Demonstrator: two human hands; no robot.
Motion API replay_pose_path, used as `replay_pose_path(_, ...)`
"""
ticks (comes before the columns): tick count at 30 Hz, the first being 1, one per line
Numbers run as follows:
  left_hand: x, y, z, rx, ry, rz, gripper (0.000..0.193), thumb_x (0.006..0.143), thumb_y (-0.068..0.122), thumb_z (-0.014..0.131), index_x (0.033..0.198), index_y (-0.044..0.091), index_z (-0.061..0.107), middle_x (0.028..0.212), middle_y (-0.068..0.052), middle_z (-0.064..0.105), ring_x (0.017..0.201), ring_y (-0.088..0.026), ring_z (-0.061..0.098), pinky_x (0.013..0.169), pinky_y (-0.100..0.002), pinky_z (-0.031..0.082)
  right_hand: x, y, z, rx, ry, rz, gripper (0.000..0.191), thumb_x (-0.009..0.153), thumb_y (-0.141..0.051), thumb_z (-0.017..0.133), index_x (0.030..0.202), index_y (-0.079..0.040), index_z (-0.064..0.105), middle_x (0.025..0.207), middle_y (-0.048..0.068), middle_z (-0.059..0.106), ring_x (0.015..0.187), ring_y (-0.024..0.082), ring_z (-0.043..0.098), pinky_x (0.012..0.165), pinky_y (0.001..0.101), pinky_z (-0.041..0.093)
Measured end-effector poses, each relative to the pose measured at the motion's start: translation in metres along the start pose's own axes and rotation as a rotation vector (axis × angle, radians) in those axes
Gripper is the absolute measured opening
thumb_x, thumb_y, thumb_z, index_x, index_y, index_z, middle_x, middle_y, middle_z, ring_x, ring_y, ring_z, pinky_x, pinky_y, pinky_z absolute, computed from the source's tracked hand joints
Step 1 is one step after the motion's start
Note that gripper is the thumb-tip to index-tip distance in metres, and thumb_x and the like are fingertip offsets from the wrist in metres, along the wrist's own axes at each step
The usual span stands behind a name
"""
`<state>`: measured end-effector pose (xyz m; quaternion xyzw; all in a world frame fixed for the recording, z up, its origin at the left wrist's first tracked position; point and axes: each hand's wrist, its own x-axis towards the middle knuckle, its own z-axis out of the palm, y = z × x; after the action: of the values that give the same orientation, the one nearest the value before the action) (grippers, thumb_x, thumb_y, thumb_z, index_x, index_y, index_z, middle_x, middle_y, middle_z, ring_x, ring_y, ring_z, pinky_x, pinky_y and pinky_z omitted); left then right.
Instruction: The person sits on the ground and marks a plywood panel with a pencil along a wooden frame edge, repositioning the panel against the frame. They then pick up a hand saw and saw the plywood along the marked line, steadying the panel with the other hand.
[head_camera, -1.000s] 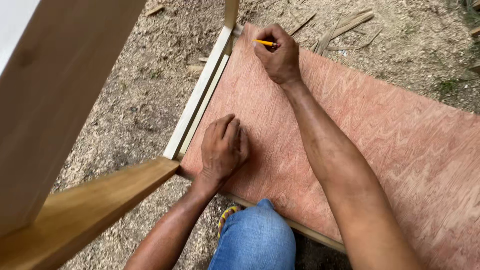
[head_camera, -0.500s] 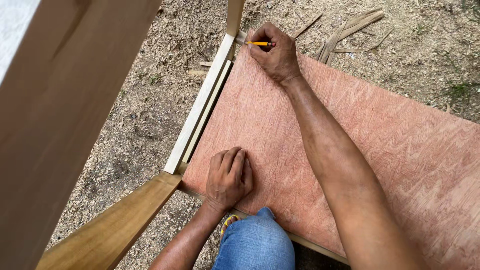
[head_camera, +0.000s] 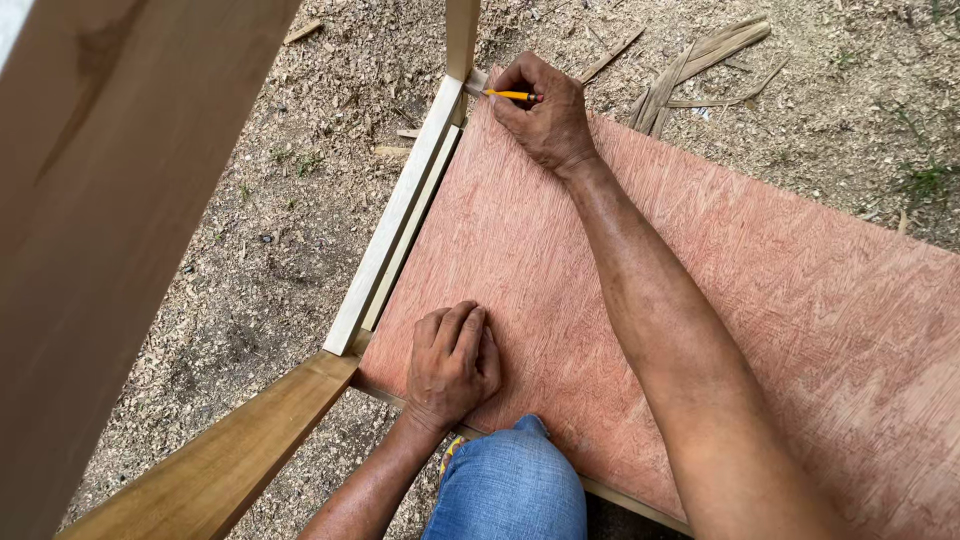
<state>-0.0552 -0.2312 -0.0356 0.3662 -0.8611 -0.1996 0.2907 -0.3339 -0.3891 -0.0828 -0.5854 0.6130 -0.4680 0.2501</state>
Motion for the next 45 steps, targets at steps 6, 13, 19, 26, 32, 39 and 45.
replay_pose_path(6,-0.001,-0.001,0.001,0.005,0.004,0.006,0.033,0.08,0.005,0.071,0.112,-0.005,0.068,0.115,-0.018,0.068,0.102,-0.033,0.064,0.089,-0.042,0.052,0.0,0.001,0.0,-0.029,0.003,0.016,0.014,0.099,-0.007,0.074,0.094,-0.014,0.062,0.089,-0.003,0.066,0.084,0.007,0.068,0.079,0.0255,0.065)
replay_pose_path(13,0.0,-0.001,0.001,-0.005,-0.015,0.01,0.034,0.079,0.004,0.07,0.111,-0.006,0.068,0.115,-0.018,0.068,0.101,-0.033,0.064,0.088,-0.043,0.052,0.001,0.005,0.001,-0.037,0.017,-0.034,0.016,0.099,-0.008,0.075,0.095,-0.014,0.061,0.091,-0.004,0.068,0.086,0.006,0.07,0.079,0.0261,0.066)
replay_pose_path(19,-0.001,-0.001,0.002,-0.003,0.001,0.015,0.032,0.081,0.005,0.07,0.111,-0.006,0.068,0.115,-0.018,0.067,0.101,-0.033,0.063,0.088,-0.043,0.052,0.001,0.008,0.001,-0.069,0.022,0.015,0.015,0.097,-0.007,0.074,0.093,-0.014,0.061,0.087,-0.002,0.065,0.083,0.007,0.068,0.078,0.027,0.066)
replay_pose_path(26,-0.001,0.001,0.0,-0.007,-0.003,0.016,0.032,0.08,0.004,0.071,0.11,-0.006,0.068,0.113,-0.017,0.067,0.1,-0.032,0.063,0.088,-0.043,0.052,-0.001,0.01,0.002,-0.028,0.039,-0.003,0.015,0.096,-0.007,0.074,0.092,-0.014,0.062,0.087,-0.004,0.066,0.083,0.005,0.068,0.078,0.0263,0.066)
replay_pose_path(32,-0.005,0.002,0.001,0.017,0.013,0.016,0.029,0.082,0.007,0.071,0.109,-0.002,0.067,0.112,-0.016,0.065,0.099,-0.033,0.06,0.089,-0.043,0.05,-0.016,0.005,-0.002,0.148,0.12,0.114,0.008,0.098,-0.012,0.07,0.097,-0.014,0.063,0.089,0.0,0.065,0.077,0.008,0.065,0.066,0.0256,0.063)
replay_pose_path(39,-0.008,0.004,0.002,0.027,0.031,0.042,0.024,0.082,0.008,0.069,0.104,0.0,0.066,0.109,-0.014,0.064,0.098,-0.031,0.059,0.086,-0.044,0.049,-0.091,-0.036,0.011,0.237,0.135,0.195,0.013,0.107,-0.022,0.061,0.109,-0.009,0.059,0.089,0.002,0.068,0.075,0.008,0.064,0.064,0.024,0.056)
replay_pose_path(45,-0.017,0.005,0.003,0.064,0.017,0.052,0.023,0.083,0.009,0.069,0.104,0.0,0.066,0.11,-0.014,0.064,0.099,-0.031,0.058,0.087,-0.043,0.05,-0.144,-0.06,0.005,0.161,0.115,0.119,0.014,0.107,-0.016,0.064,0.113,-0.005,0.059,0.092,0.002,0.068,0.083,0.008,0.065,0.073,0.025,0.057)
